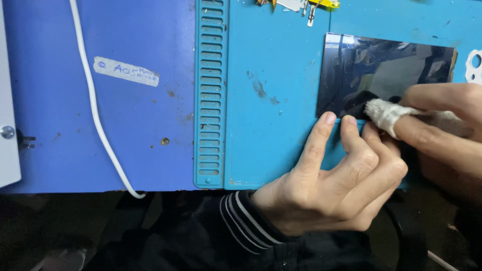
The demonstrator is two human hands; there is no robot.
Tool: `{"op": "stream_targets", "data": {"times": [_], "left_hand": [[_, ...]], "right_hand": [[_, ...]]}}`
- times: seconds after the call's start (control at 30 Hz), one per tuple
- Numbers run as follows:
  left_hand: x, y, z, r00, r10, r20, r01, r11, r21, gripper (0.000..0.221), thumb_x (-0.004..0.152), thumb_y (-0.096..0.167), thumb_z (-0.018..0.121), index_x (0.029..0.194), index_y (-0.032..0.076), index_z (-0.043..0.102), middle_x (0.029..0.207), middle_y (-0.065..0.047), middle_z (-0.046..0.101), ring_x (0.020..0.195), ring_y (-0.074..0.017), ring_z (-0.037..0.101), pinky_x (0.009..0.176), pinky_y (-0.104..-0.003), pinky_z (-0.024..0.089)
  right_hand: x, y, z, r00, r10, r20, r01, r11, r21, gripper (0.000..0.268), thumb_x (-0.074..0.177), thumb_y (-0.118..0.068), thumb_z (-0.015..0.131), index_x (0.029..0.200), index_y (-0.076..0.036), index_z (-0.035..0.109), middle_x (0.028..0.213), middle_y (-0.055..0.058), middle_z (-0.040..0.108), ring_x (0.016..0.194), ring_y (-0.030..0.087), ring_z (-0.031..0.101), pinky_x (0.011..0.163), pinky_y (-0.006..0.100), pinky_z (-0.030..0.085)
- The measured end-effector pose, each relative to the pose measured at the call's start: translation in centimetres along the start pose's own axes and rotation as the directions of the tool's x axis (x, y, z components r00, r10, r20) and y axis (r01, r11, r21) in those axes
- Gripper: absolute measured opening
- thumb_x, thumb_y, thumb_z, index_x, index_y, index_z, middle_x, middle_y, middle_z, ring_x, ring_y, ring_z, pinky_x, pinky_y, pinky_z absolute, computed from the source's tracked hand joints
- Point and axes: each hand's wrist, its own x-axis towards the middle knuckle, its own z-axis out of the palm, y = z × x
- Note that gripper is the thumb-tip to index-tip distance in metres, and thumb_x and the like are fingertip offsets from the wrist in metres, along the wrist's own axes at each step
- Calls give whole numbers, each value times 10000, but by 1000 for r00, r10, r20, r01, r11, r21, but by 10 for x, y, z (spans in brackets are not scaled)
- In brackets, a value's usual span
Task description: Cleaning a mobile phone screen panel with a cloth on a repair workbench.
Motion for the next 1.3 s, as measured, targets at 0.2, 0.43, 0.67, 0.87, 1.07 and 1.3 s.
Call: {"op": "stream_targets", "data": {"times": [0.2,0.43,0.67,0.87,1.07,1.3], "left_hand": [[0,-1,-1,1000,10,5,-10,1000,15,93,1104,212,699,1053,172,765,1052,56,667,1027,-106,718,1075,-344,607],[0,-1,0,1000,19,2,-19,999,33,79,1097,192,708,1031,169,744,1046,59,660,1026,-107,715,1067,-337,618],[-1,-1,-1,1000,-1,0,1,1000,0,101,1109,210,718,1023,169,749,1047,62,678,1018,-101,717,1076,-342,623],[-2,0,3,1000,2,-3,-2,1000,11,95,1103,203,734,1017,170,757,1037,73,676,1016,-97,717,1069,-344,629],[-2,0,1,1000,-5,2,5,1000,-1,107,1111,207,712,1018,170,749,1041,66,681,1019,-95,723,1080,-345,619],[-1,-1,0,1000,-2,-12,2,1000,11,95,1106,207,731,1020,178,757,1047,68,699,1017,-96,714,1086,-348,605]], "right_hand": [[16,5,-1,994,-112,-3,112,994,-16,413,693,39,736,1105,64,732,1124,287,654,728,302,615,618,397,496],[10,-4,-2,999,-50,-6,49,997,-64,423,734,62,735,1156,93,721,1223,296,639,850,320,644,726,395,535],[5,-13,2,998,-58,-23,53,986,-158,347,825,52,760,1169,96,733,1313,318,638,983,369,688,836,436,570],[5,0,3,973,195,122,-195,981,-12,246,861,-72,679,1089,-27,760,1067,166,675,677,241,673,612,354,542],[-5,-6,6,1000,-6,7,7,995,-101,372,783,36,745,1152,85,727,1279,299,637,910,329,679,770,401,564],[6,-8,-3,993,8,117,1,997,-75,435,740,-75,733,1167,9,722,899,188,631,534,248,590,514,377,501]]}}
